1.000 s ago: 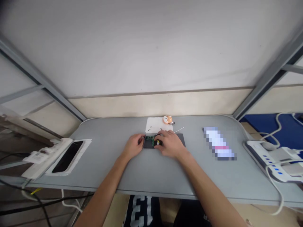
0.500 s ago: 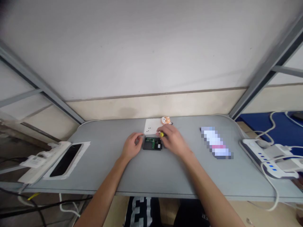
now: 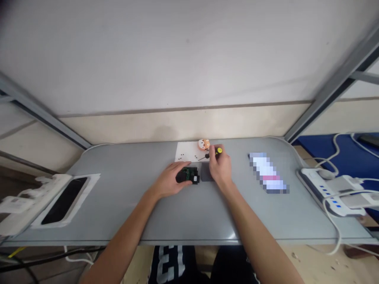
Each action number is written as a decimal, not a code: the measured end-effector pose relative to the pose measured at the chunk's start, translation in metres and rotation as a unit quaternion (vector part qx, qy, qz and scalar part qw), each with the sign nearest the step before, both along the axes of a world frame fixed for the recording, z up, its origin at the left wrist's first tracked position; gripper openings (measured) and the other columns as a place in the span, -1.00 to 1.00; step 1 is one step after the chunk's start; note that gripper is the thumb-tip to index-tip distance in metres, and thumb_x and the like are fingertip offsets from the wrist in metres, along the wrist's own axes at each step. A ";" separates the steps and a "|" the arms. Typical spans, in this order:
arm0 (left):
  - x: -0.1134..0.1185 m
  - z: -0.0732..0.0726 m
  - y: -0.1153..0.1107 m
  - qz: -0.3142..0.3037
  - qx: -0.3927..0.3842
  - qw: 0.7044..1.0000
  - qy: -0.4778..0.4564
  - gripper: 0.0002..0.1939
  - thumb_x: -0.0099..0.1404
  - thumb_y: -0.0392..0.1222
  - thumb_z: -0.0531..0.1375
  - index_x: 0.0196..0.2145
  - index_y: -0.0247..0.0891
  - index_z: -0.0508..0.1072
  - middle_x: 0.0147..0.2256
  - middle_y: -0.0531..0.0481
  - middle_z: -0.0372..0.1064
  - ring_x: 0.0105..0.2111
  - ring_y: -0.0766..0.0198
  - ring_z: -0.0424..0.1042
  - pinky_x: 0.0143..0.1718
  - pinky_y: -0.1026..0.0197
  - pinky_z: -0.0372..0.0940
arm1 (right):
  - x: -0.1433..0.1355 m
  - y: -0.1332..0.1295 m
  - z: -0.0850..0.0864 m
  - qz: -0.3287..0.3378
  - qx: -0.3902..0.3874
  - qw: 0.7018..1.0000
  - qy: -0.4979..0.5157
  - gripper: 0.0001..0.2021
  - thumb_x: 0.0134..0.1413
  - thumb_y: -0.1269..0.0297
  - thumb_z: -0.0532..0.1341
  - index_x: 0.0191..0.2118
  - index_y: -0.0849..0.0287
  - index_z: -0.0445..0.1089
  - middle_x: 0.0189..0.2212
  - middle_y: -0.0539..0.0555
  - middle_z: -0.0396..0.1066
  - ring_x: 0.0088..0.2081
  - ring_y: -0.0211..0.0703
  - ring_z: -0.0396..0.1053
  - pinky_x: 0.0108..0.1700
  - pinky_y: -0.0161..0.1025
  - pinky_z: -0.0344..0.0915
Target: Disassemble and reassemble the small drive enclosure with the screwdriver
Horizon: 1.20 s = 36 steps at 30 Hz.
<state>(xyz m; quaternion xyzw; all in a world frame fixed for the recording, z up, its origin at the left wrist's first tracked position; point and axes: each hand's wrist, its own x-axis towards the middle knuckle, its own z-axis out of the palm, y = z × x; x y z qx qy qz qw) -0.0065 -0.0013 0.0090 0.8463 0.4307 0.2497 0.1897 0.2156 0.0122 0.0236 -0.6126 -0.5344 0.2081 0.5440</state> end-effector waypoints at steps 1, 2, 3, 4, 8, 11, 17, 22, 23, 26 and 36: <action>-0.003 0.000 -0.001 0.008 -0.011 1.000 -0.003 -0.31 0.27 0.04 0.37 0.29 -0.06 0.29 0.24 -0.08 0.36 0.25 -0.02 0.30 0.30 -0.13 0.22 | 0.000 0.000 -0.001 -0.001 -0.004 1.000 -0.003 -0.53 0.33 -0.19 0.01 -0.21 0.13 0.37 -0.45 0.09 0.54 -0.47 -0.12 0.40 -0.36 -0.23 0.23; -0.006 0.000 -0.002 0.011 -0.021 1.000 -0.003 -0.29 0.26 0.05 0.38 0.30 -0.06 0.28 0.25 -0.08 0.35 0.27 -0.02 0.29 0.30 -0.13 0.22 | -0.001 0.000 -0.001 -0.002 -0.007 1.000 -0.006 -0.52 0.33 -0.20 0.01 -0.20 0.14 0.38 -0.44 0.10 0.54 -0.47 -0.12 0.41 -0.36 -0.23 0.23; -0.008 0.000 -0.002 0.010 -0.027 1.000 -0.001 -0.28 0.25 0.05 0.38 0.30 -0.06 0.28 0.26 -0.07 0.34 0.27 -0.03 0.28 0.31 -0.12 0.21 | -0.001 0.001 -0.001 -0.003 -0.010 1.000 -0.009 -0.51 0.32 -0.21 0.01 -0.19 0.15 0.38 -0.43 0.11 0.55 -0.47 -0.11 0.41 -0.36 -0.23 0.24; -0.008 0.001 -0.002 0.008 -0.031 0.999 0.002 -0.27 0.24 0.04 0.39 0.30 -0.06 0.29 0.26 -0.06 0.34 0.28 -0.03 0.27 0.31 -0.12 0.21 | -0.001 0.001 0.000 -0.004 -0.012 1.000 -0.011 -0.50 0.32 -0.21 0.01 -0.18 0.15 0.38 -0.42 0.12 0.55 -0.47 -0.12 0.41 -0.36 -0.23 0.24; -0.006 0.002 0.000 -0.014 -0.025 1.000 0.010 -0.27 0.21 -0.03 0.43 0.28 -0.04 0.30 0.24 -0.03 0.37 0.24 0.00 0.32 0.31 -0.10 0.20 | -0.002 0.002 -0.001 0.010 -0.020 1.000 -0.005 -0.49 0.33 -0.22 0.00 -0.17 0.17 0.38 -0.39 0.14 0.57 -0.47 -0.12 0.41 -0.36 -0.23 0.25; -0.002 0.000 0.001 -0.026 -0.012 0.999 0.013 -0.30 0.21 -0.09 0.43 0.26 -0.03 0.33 0.20 -0.02 0.41 0.18 0.01 0.38 0.29 -0.11 0.21 | -0.003 0.003 -0.002 0.025 -0.023 0.999 -0.006 -0.51 0.33 -0.21 0.01 -0.16 0.16 0.38 -0.39 0.13 0.57 -0.47 -0.13 0.41 -0.36 -0.24 0.25; 0.000 0.000 0.000 -0.029 -0.001 1.000 0.011 -0.36 0.24 -0.13 0.40 0.24 -0.02 0.34 0.17 -0.03 0.43 0.14 0.02 0.42 0.27 -0.10 0.22 | -0.001 0.003 -0.001 0.023 -0.011 1.000 -0.006 -0.53 0.34 -0.18 0.03 -0.17 0.16 0.38 -0.40 0.12 0.56 -0.50 -0.16 0.38 -0.39 -0.26 0.24; 0.001 -0.001 0.000 -0.028 -0.011 1.000 0.004 -0.42 0.26 -0.13 0.38 0.21 -0.02 0.37 0.14 -0.02 0.46 0.12 0.04 0.43 0.28 -0.09 0.20 | 0.000 0.000 0.003 -0.004 -0.004 1.000 0.027 -0.54 0.34 -0.16 0.03 -0.21 0.15 0.39 -0.51 0.02 0.46 -0.56 -0.23 0.30 -0.46 -0.29 0.20; 0.001 -0.001 0.000 -0.026 -0.012 1.000 0.002 -0.42 0.25 -0.13 0.39 0.20 -0.01 0.38 0.13 -0.02 0.47 0.12 0.04 0.43 0.28 -0.09 0.20 | 0.000 0.000 0.004 -0.009 -0.001 0.999 0.038 -0.54 0.34 -0.17 0.03 -0.22 0.15 0.39 -0.53 0.01 0.44 -0.57 -0.23 0.29 -0.48 -0.29 0.19; 0.001 -0.002 0.000 -0.021 -0.015 1.000 -0.006 -0.43 0.24 -0.13 0.40 0.17 -0.01 0.39 0.12 0.00 0.48 0.11 0.05 0.43 0.26 -0.08 0.21 | 0.000 -0.001 0.005 -0.026 0.012 0.998 0.060 -0.54 0.33 -0.17 0.03 -0.28 0.14 0.37 -0.58 -0.02 0.37 -0.58 -0.24 0.27 -0.50 -0.30 0.19; 0.005 -0.001 0.000 0.018 0.058 0.997 -0.039 -0.70 0.38 -0.08 0.28 0.04 -0.13 0.44 0.00 -0.07 0.52 0.03 0.09 0.47 0.21 -0.08 0.21 | -0.002 0.000 0.006 -0.014 0.036 0.988 0.148 -0.52 0.31 -0.21 0.04 -0.38 0.12 0.32 -0.61 -0.10 0.18 -0.61 -0.31 0.17 -0.55 -0.33 0.16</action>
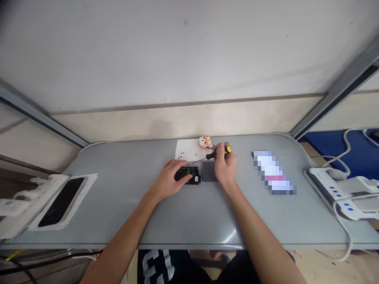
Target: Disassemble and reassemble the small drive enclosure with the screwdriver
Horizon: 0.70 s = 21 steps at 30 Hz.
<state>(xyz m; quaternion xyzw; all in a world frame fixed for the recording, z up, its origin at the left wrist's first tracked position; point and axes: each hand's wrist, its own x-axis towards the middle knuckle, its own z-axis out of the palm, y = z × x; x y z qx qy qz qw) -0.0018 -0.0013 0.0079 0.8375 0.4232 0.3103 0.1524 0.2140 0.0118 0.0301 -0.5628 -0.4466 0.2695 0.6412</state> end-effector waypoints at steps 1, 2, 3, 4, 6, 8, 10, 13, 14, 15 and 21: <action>0.000 -0.002 0.001 0.017 0.015 1.000 -0.005 -0.75 0.42 -0.08 0.24 0.01 -0.14 0.45 -0.03 -0.07 0.53 0.01 0.10 0.47 0.19 -0.07 0.22 | -0.001 -0.001 0.002 0.009 -0.005 1.000 0.007 -0.52 0.31 -0.21 0.04 -0.39 0.12 0.31 -0.62 -0.10 0.18 -0.62 -0.31 0.17 -0.56 -0.34 0.16; 0.000 -0.004 0.002 0.032 0.028 0.999 -0.009 -0.79 0.44 -0.08 0.22 -0.02 -0.15 0.47 -0.05 -0.07 0.54 -0.01 0.11 0.48 0.17 -0.06 0.23 | -0.002 -0.002 0.004 0.017 -0.012 1.000 0.012 -0.52 0.31 -0.20 0.04 -0.39 0.12 0.31 -0.62 -0.10 0.17 -0.62 -0.30 0.17 -0.56 -0.34 0.15; 0.000 -0.005 0.003 0.042 0.037 0.998 -0.010 -0.81 0.45 -0.09 0.21 -0.04 -0.15 0.48 -0.07 -0.06 0.54 -0.03 0.12 0.48 0.14 -0.05 0.24 | -0.003 -0.002 0.005 0.024 -0.020 0.999 0.018 -0.52 0.31 -0.20 0.04 -0.40 0.12 0.31 -0.63 -0.10 0.17 -0.62 -0.30 0.17 -0.56 -0.34 0.15; 0.000 -0.006 0.004 0.047 0.042 0.998 -0.010 -0.83 0.45 -0.09 0.20 -0.06 -0.15 0.50 -0.09 -0.05 0.55 -0.04 0.13 0.48 0.12 -0.04 0.25 | -0.004 -0.003 0.007 0.031 -0.027 0.999 0.024 -0.52 0.32 -0.19 0.04 -0.40 0.12 0.32 -0.64 -0.09 0.16 -0.62 -0.29 0.17 -0.57 -0.34 0.15; 0.000 -0.007 0.005 0.045 0.049 0.998 -0.013 -0.86 0.45 -0.10 0.20 -0.11 -0.14 0.52 -0.14 -0.03 0.56 -0.09 0.16 0.49 0.08 -0.01 0.27 | -0.005 -0.004 0.008 0.040 -0.037 0.998 0.040 -0.52 0.32 -0.19 0.04 -0.40 0.11 0.32 -0.65 -0.10 0.15 -0.63 -0.29 0.15 -0.58 -0.34 0.13; 0.000 -0.007 0.006 0.038 0.057 0.997 -0.019 -0.86 0.46 -0.11 0.19 -0.18 -0.14 0.54 -0.20 0.00 0.56 -0.15 0.20 0.49 0.05 0.01 0.28 | -0.005 -0.003 0.009 0.043 -0.043 0.997 0.056 -0.53 0.31 -0.19 0.05 -0.40 0.11 0.31 -0.65 -0.10 0.14 -0.63 -0.30 0.15 -0.59 -0.35 0.11; -0.001 -0.006 0.007 0.031 0.071 0.997 -0.022 -0.84 0.47 -0.12 0.18 -0.22 -0.14 0.55 -0.23 0.01 0.56 -0.19 0.22 0.48 0.02 0.03 0.28 | -0.005 -0.003 0.008 0.041 -0.046 0.996 0.065 -0.53 0.31 -0.18 0.05 -0.40 0.12 0.31 -0.64 -0.10 0.14 -0.63 -0.31 0.15 -0.58 -0.36 0.12; -0.001 -0.006 0.007 0.023 0.093 0.995 -0.014 -0.83 0.48 -0.14 0.17 -0.21 -0.15 0.55 -0.25 0.01 0.56 -0.19 0.22 0.47 -0.01 0.05 0.28 | -0.004 -0.003 0.009 0.043 -0.048 0.996 0.062 -0.52 0.31 -0.19 0.05 -0.39 0.12 0.33 -0.65 -0.10 0.16 -0.63 -0.31 0.16 -0.59 -0.36 0.10; -0.001 -0.006 0.007 0.021 0.098 0.995 -0.009 -0.83 0.49 -0.14 0.16 -0.20 -0.14 0.56 -0.25 0.01 0.56 -0.19 0.21 0.47 -0.01 0.05 0.28 | -0.004 -0.004 0.010 0.047 -0.051 0.996 0.058 -0.52 0.31 -0.20 0.05 -0.39 0.12 0.33 -0.66 -0.10 0.16 -0.63 -0.30 0.15 -0.60 -0.36 0.09; -0.002 -0.006 0.007 0.020 0.100 0.995 -0.005 -0.83 0.49 -0.14 0.16 -0.19 -0.14 0.56 -0.25 0.00 0.56 -0.19 0.21 0.46 -0.01 0.05 0.28 | -0.004 -0.004 0.010 0.054 -0.055 0.996 0.051 -0.52 0.30 -0.20 0.05 -0.39 0.12 0.33 -0.67 -0.10 0.15 -0.64 -0.30 0.15 -0.61 -0.35 0.09; -0.002 -0.006 0.006 0.024 0.086 0.996 0.024 -0.79 0.49 -0.17 0.12 -0.15 -0.13 0.58 -0.23 -0.03 0.55 -0.16 0.17 0.46 0.00 0.02 0.29 | -0.004 -0.005 0.005 0.085 -0.014 0.996 0.017 -0.61 0.29 -0.17 0.10 -0.20 0.09 0.30 -0.59 -0.11 0.23 -0.59 -0.27 0.24 -0.54 -0.32 0.21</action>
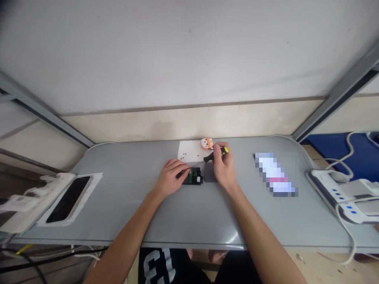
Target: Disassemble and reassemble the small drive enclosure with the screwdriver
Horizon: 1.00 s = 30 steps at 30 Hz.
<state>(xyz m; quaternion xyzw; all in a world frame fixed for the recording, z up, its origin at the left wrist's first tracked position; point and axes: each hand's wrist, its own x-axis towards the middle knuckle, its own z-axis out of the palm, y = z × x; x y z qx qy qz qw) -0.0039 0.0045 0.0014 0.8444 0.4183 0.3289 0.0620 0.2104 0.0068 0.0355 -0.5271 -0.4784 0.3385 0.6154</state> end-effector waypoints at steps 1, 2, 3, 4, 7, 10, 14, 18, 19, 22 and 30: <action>0.000 0.000 0.000 -0.002 0.002 1.000 0.002 -0.79 0.49 -0.18 0.12 -0.14 -0.12 0.58 -0.23 -0.03 0.55 -0.16 0.17 0.45 0.00 0.02 0.29 | -0.001 -0.001 -0.001 0.008 0.021 1.000 -0.002 -0.64 0.29 -0.14 0.11 -0.13 0.07 0.28 -0.54 -0.11 0.28 -0.56 -0.25 0.28 -0.49 -0.30 0.26; 0.000 -0.001 0.000 -0.004 0.005 1.000 0.002 -0.80 0.49 -0.18 0.13 -0.15 -0.12 0.58 -0.24 -0.03 0.55 -0.16 0.17 0.45 0.00 0.02 0.29 | -0.001 -0.002 -0.002 0.017 0.041 0.999 -0.008 -0.65 0.30 -0.11 0.12 -0.06 0.06 0.26 -0.50 -0.09 0.31 -0.53 -0.24 0.32 -0.45 -0.28 0.31; 0.000 -0.001 0.000 -0.006 0.008 1.000 0.002 -0.80 0.49 -0.19 0.13 -0.15 -0.13 0.58 -0.24 -0.02 0.55 -0.16 0.17 0.45 0.00 0.02 0.29 | -0.002 -0.003 -0.002 0.025 0.059 0.998 -0.016 -0.67 0.31 -0.09 0.13 -0.03 0.04 0.24 -0.47 -0.08 0.34 -0.50 -0.22 0.35 -0.40 -0.26 0.33; 0.000 -0.002 0.000 -0.006 0.009 1.000 0.001 -0.81 0.49 -0.19 0.13 -0.16 -0.13 0.57 -0.24 -0.02 0.55 -0.16 0.17 0.44 -0.01 0.02 0.29 | -0.002 -0.005 -0.002 0.035 0.073 0.996 -0.027 -0.68 0.32 -0.06 0.12 -0.02 0.04 0.24 -0.44 -0.06 0.36 -0.48 -0.22 0.36 -0.37 -0.25 0.35; 0.001 -0.002 -0.001 -0.008 -0.005 1.000 0.000 -0.81 0.49 -0.18 0.13 -0.19 -0.14 0.57 -0.26 -0.02 0.56 -0.16 0.17 0.44 0.01 0.01 0.30 | -0.002 -0.008 -0.002 0.064 0.087 0.992 -0.067 -0.73 0.36 -0.01 0.09 -0.03 0.05 0.25 -0.41 -0.05 0.40 -0.50 -0.23 0.34 -0.36 -0.22 0.34; 0.003 -0.001 -0.004 -0.018 -0.040 0.999 -0.001 -0.83 0.47 -0.14 0.17 -0.08 -0.13 0.55 -0.17 -0.03 0.56 -0.04 0.13 0.44 0.09 -0.03 0.29 | 0.001 -0.008 -0.003 0.063 0.072 0.989 -0.116 -0.73 0.37 -0.02 0.07 -0.05 0.06 0.24 -0.42 -0.03 0.44 -0.52 -0.21 0.34 -0.38 -0.21 0.31; 0.003 0.003 -0.007 -0.045 -0.103 0.993 0.019 -0.37 0.28 -0.01 0.37 0.25 -0.10 0.34 0.17 -0.12 0.41 0.23 -0.01 0.32 0.28 -0.13 0.18 | 0.004 -0.008 -0.006 0.060 0.044 0.979 -0.192 -0.73 0.35 -0.03 0.08 -0.07 0.05 0.26 -0.45 -0.01 0.49 -0.46 -0.13 0.42 -0.35 -0.21 0.29; 0.003 0.004 -0.008 -0.072 -0.132 0.988 0.027 -0.31 0.24 -0.06 0.41 0.27 -0.03 0.30 0.22 -0.07 0.38 0.23 0.01 0.34 0.32 -0.13 0.14 | 0.005 -0.008 -0.007 0.072 0.030 0.974 -0.214 -0.74 0.36 -0.03 0.08 -0.08 0.05 0.26 -0.46 0.00 0.53 -0.48 -0.11 0.43 -0.33 -0.20 0.27; 0.003 0.004 -0.008 -0.074 -0.134 0.988 0.025 -0.33 0.25 -0.08 0.41 0.26 -0.02 0.31 0.21 -0.05 0.40 0.21 0.03 0.37 0.31 -0.12 0.16 | 0.005 -0.007 -0.007 0.070 0.029 0.973 -0.218 -0.74 0.36 -0.03 0.08 -0.08 0.05 0.26 -0.45 0.00 0.54 -0.49 -0.12 0.42 -0.33 -0.21 0.27; 0.003 0.003 -0.006 -0.072 -0.138 0.988 0.022 -0.38 0.25 -0.10 0.41 0.22 -0.02 0.35 0.17 -0.03 0.44 0.18 0.05 0.40 0.28 -0.11 0.17 | 0.005 -0.007 -0.007 0.064 0.024 0.971 -0.228 -0.73 0.36 -0.03 0.08 -0.09 0.06 0.27 -0.44 0.00 0.56 -0.51 -0.14 0.40 -0.34 -0.22 0.25; 0.003 0.004 -0.006 -0.071 -0.151 0.986 0.020 -0.38 0.22 -0.11 0.42 0.20 -0.04 0.37 0.17 -0.01 0.45 0.17 0.06 0.41 0.29 -0.07 0.14 | 0.006 -0.008 -0.007 0.070 0.019 0.970 -0.231 -0.74 0.37 -0.02 0.07 -0.08 0.06 0.26 -0.44 0.01 0.56 -0.50 -0.13 0.40 -0.34 -0.22 0.25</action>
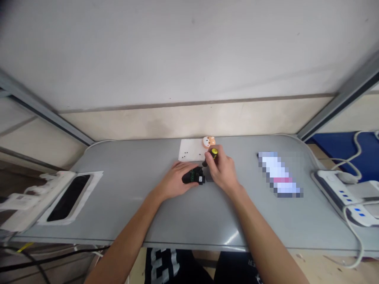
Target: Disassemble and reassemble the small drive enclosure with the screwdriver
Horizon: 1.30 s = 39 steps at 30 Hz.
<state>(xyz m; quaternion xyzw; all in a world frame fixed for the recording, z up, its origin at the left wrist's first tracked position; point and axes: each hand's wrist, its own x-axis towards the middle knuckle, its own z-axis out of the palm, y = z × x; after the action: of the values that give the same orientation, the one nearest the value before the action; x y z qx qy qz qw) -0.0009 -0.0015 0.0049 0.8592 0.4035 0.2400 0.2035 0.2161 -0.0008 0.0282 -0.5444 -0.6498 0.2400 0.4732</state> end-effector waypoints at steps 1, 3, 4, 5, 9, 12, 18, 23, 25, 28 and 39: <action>0.000 0.000 0.000 0.001 -0.001 1.000 -0.002 -0.38 0.22 -0.11 0.43 0.19 -0.03 0.37 0.16 0.00 0.45 0.17 0.06 0.41 0.29 -0.08 0.14 | 0.000 0.000 0.000 0.001 -0.001 1.000 -0.001 -0.74 0.37 -0.02 0.07 -0.08 0.05 0.26 -0.45 0.01 0.56 -0.51 -0.13 0.40 -0.35 -0.22 0.25; 0.000 0.000 0.000 0.003 -0.004 1.000 -0.006 -0.37 0.20 -0.12 0.44 0.19 -0.03 0.38 0.15 0.00 0.47 0.15 0.06 0.42 0.28 -0.08 0.16 | -0.001 0.000 0.000 0.003 -0.004 1.000 -0.002 -0.74 0.37 -0.02 0.07 -0.09 0.05 0.25 -0.45 0.00 0.56 -0.52 -0.13 0.39 -0.35 -0.22 0.25; -0.001 0.000 0.000 0.003 -0.005 1.000 -0.008 -0.37 0.20 -0.12 0.44 0.19 -0.03 0.38 0.14 0.00 0.47 0.15 0.05 0.43 0.28 -0.09 0.16 | -0.001 0.000 0.000 0.004 -0.004 1.000 -0.003 -0.74 0.37 -0.02 0.07 -0.09 0.05 0.25 -0.45 0.00 0.56 -0.53 -0.13 0.39 -0.35 -0.22 0.25; -0.001 -0.001 0.000 0.003 -0.006 1.000 -0.010 -0.38 0.19 -0.12 0.44 0.18 -0.03 0.39 0.13 -0.01 0.48 0.15 0.04 0.43 0.27 -0.10 0.17 | -0.001 0.000 0.000 0.004 -0.003 1.000 -0.004 -0.75 0.37 -0.02 0.07 -0.10 0.04 0.25 -0.45 0.00 0.56 -0.53 -0.13 0.39 -0.35 -0.22 0.26; 0.000 -0.001 0.001 0.004 -0.005 1.000 -0.014 -0.40 0.19 -0.13 0.44 0.17 -0.04 0.40 0.12 -0.02 0.48 0.15 0.03 0.43 0.26 -0.10 0.20 | -0.002 0.000 0.001 0.010 0.000 1.000 -0.012 -0.75 0.36 -0.01 0.08 -0.10 0.05 0.26 -0.44 0.01 0.57 -0.50 -0.12 0.42 -0.33 -0.22 0.27; 0.000 -0.002 0.001 0.001 -0.005 1.000 -0.014 -0.39 0.20 -0.14 0.44 0.17 -0.04 0.39 0.14 -0.02 0.48 0.15 0.03 0.43 0.26 -0.10 0.20 | -0.001 0.000 0.001 0.019 -0.003 1.000 -0.011 -0.75 0.37 -0.01 0.08 -0.08 0.05 0.27 -0.43 0.02 0.57 -0.47 -0.12 0.44 -0.32 -0.23 0.29; 0.000 -0.004 0.001 0.003 -0.013 1.000 -0.021 -0.39 0.19 -0.13 0.45 0.16 -0.04 0.40 0.14 -0.02 0.48 0.16 0.02 0.42 0.27 -0.11 0.19 | -0.001 -0.001 0.002 0.020 -0.001 1.000 -0.014 -0.75 0.37 -0.01 0.07 -0.08 0.05 0.26 -0.43 0.02 0.56 -0.51 -0.14 0.40 -0.33 -0.23 0.27; 0.001 -0.006 0.001 0.005 -0.018 0.999 -0.037 -0.42 0.20 -0.13 0.44 0.16 -0.01 0.41 0.12 -0.01 0.49 0.16 0.02 0.42 0.27 -0.13 0.21 | -0.002 -0.002 0.002 0.032 -0.011 0.999 -0.032 -0.76 0.37 -0.01 0.06 -0.06 0.03 0.25 -0.41 0.00 0.55 -0.48 -0.13 0.40 -0.32 -0.23 0.26; 0.001 -0.007 0.001 0.005 -0.021 0.999 -0.042 -0.42 0.20 -0.13 0.44 0.15 -0.02 0.42 0.11 -0.01 0.49 0.16 0.02 0.41 0.27 -0.13 0.21 | -0.002 -0.003 0.002 0.034 -0.013 0.998 -0.045 -0.76 0.36 -0.01 0.06 -0.08 0.03 0.25 -0.41 0.01 0.54 -0.48 -0.12 0.41 -0.31 -0.22 0.26; 0.002 -0.008 0.001 0.006 -0.023 0.999 -0.045 -0.42 0.20 -0.14 0.44 0.15 -0.03 0.42 0.12 -0.02 0.49 0.17 0.01 0.40 0.28 -0.14 0.20 | -0.002 -0.003 0.001 0.040 -0.007 0.998 -0.057 -0.76 0.36 -0.01 0.06 -0.09 0.03 0.24 -0.41 0.00 0.53 -0.47 -0.11 0.40 -0.30 -0.22 0.27; 0.002 -0.010 0.001 0.003 -0.031 0.998 -0.051 -0.42 0.23 -0.13 0.42 0.18 -0.01 0.40 0.16 -0.02 0.45 0.21 0.03 0.36 0.31 -0.15 0.16 | -0.002 -0.004 0.001 0.038 0.046 0.994 -0.086 -0.77 0.35 0.02 0.08 -0.11 0.06 0.28 -0.45 0.02 0.52 -0.50 -0.12 0.39 -0.34 -0.25 0.27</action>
<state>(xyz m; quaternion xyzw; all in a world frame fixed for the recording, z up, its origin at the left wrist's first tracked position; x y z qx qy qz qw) 0.0014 -0.0006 -0.0054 0.8377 0.4024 0.2719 0.2499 0.2145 -0.0049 0.0291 -0.5155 -0.7188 0.1799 0.4304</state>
